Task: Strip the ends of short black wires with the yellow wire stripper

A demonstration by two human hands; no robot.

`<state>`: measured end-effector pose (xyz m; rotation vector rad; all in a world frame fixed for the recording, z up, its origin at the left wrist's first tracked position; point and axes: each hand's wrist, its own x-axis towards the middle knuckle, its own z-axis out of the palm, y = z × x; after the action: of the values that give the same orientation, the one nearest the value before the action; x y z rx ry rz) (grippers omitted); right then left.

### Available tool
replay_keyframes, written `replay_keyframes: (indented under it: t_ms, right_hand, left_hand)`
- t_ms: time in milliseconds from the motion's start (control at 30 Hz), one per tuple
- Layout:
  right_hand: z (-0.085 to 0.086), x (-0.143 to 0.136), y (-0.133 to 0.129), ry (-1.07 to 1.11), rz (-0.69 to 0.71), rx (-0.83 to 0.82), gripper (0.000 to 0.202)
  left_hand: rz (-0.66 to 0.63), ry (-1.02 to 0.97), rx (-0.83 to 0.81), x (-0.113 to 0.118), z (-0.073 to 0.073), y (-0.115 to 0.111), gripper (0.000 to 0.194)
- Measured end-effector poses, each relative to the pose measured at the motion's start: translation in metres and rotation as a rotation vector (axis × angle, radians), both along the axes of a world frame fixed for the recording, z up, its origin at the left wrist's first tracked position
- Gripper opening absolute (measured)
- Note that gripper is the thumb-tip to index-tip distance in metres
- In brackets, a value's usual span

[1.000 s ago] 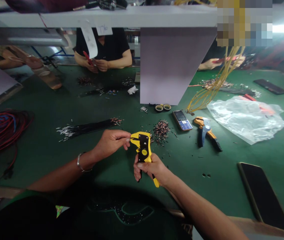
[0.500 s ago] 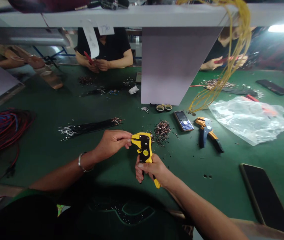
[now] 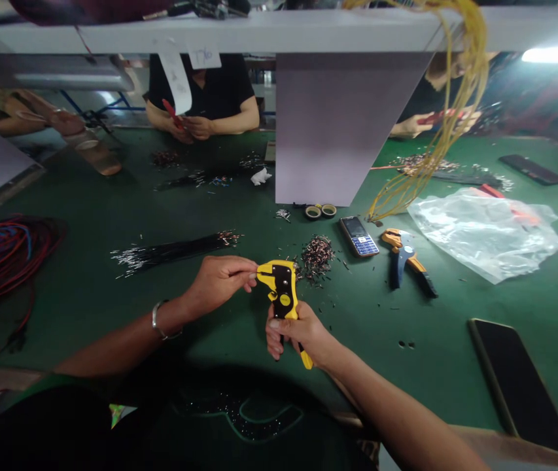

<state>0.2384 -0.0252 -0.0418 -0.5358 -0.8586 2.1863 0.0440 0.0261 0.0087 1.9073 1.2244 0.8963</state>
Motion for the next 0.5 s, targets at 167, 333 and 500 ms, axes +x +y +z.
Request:
replay_keyframes:
  t_ms: [167, 333, 500]
  right_hand:
    - [0.0001, -0.0007, -0.0007, -0.005, 0.002, -0.018, 0.025]
    - [-0.0017, -0.0008, -0.0009, -0.013, -0.009, -0.035, 0.025]
    - [-0.0011, -0.0001, -0.0014, -0.031, -0.015, -0.024, 0.025]
  left_hand:
    - [0.01, 0.118, 0.084, -0.0017, 0.0003, 0.0014, 0.015]
    - [-0.012, 0.221, 0.173, -0.0026, 0.0024, 0.0022, 0.016]
    - [-0.027, 0.261, 0.237, -0.0032, 0.0015, 0.0021, 0.016]
